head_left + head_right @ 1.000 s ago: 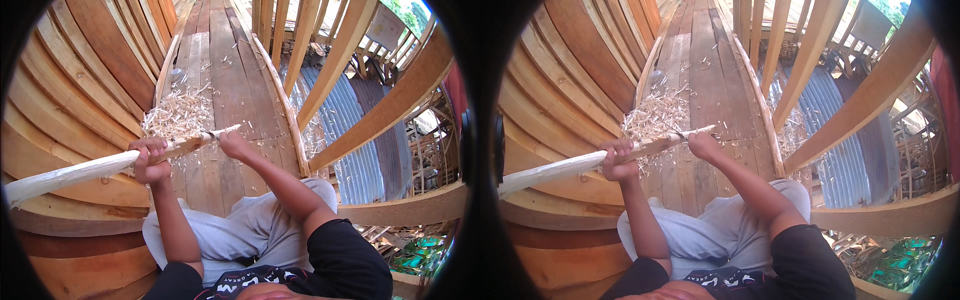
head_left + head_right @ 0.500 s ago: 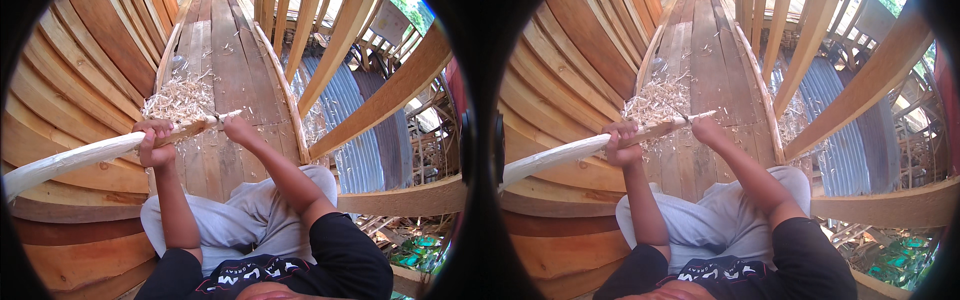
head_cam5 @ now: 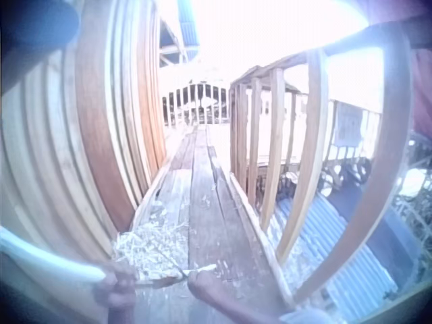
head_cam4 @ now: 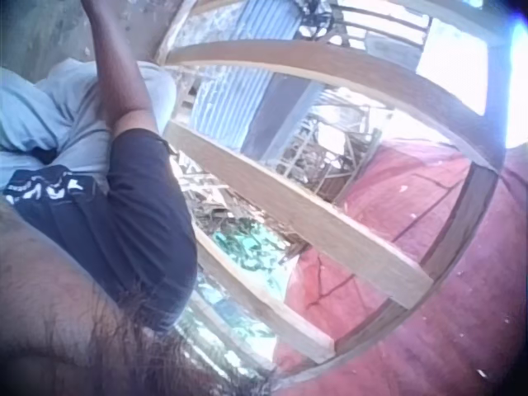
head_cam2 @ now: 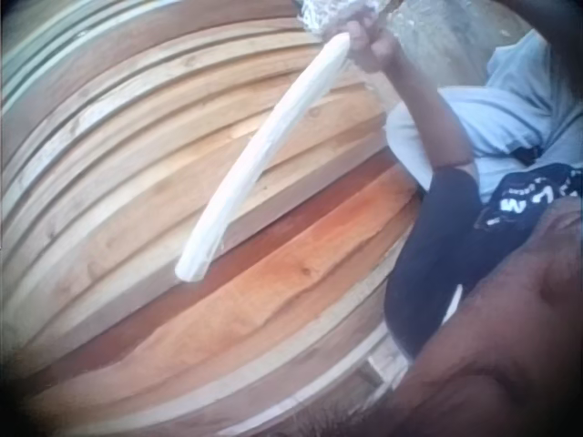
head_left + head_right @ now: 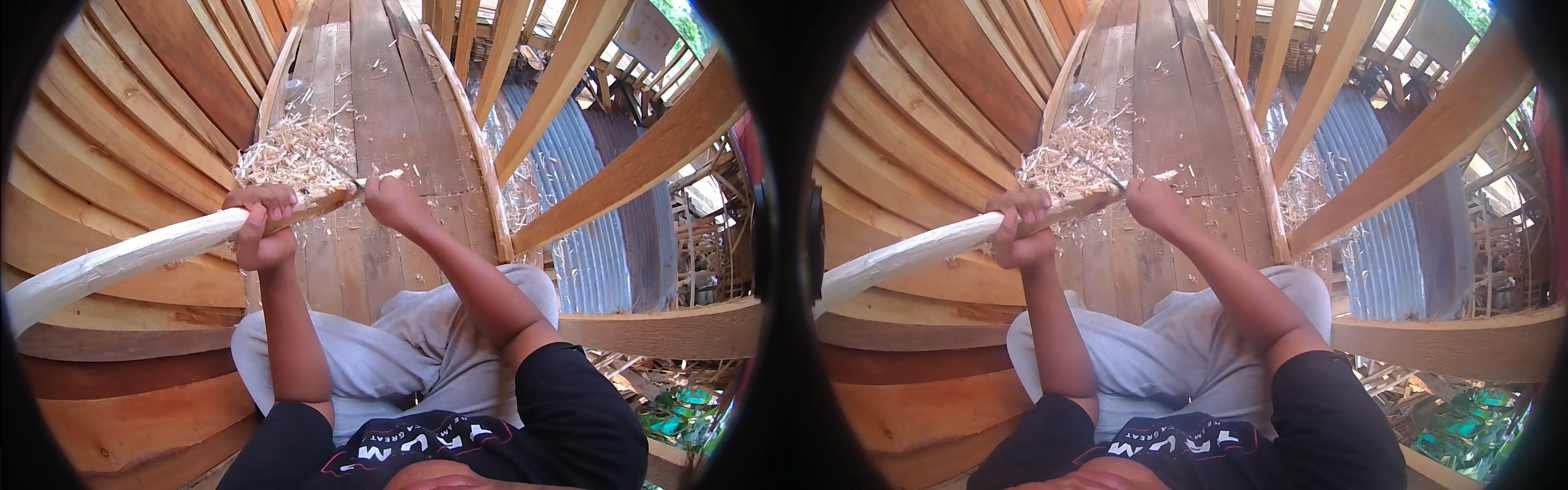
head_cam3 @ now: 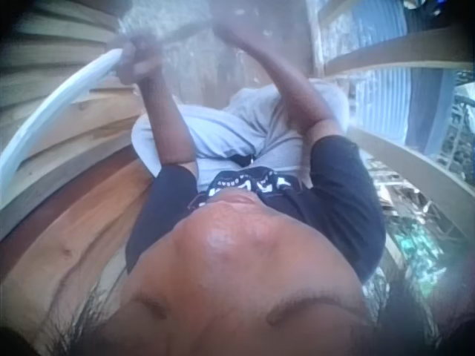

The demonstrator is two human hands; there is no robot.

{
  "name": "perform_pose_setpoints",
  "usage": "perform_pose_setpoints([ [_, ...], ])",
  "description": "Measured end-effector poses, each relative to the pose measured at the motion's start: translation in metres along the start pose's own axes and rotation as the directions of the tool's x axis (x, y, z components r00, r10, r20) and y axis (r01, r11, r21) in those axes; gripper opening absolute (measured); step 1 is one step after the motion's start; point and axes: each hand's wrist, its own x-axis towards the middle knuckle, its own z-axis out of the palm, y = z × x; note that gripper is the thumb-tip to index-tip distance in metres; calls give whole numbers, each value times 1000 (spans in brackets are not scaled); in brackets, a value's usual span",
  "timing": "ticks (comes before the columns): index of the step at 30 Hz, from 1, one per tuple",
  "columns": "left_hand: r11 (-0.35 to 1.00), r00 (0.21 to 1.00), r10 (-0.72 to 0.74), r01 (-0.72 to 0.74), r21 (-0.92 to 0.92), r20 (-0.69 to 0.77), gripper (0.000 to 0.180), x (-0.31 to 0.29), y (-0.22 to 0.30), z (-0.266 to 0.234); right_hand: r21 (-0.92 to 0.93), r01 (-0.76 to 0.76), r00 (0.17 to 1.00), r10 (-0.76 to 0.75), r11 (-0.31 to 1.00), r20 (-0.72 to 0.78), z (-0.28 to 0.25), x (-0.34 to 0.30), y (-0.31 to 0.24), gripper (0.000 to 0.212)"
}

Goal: The person sits inside a wooden boat and uses a knife to carve a long piece of wood, peeling away shavings. The person rotates the wood and continues carving along its length.

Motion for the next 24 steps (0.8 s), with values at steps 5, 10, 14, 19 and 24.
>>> perform_pose_setpoints([
  [5,1000,997,-18,17,-6,-75,12,1,-3,2,57,33,993,-27,998,-113,16,44,55,58],
  [10,1000,999,-13,13,-14,-30,11,-2,2,-1,-98,114,993,-111,989,35,3,16,21,54],
  [14,1000,1000,-4,4,21,-14,12,-2,1,1,28,3,1000,-2,1000,-16,9,15,26,50],
  [19,1000,1000,-8,8,5,-15,13,-1,-2,5,-20,94,987,-95,995,-133,28,70,96,50],
  [24,1000,1000,-3,3,-11,-9,12,0,3,-5,10,133,991,-133,991,-18,7,17,16,55],
])
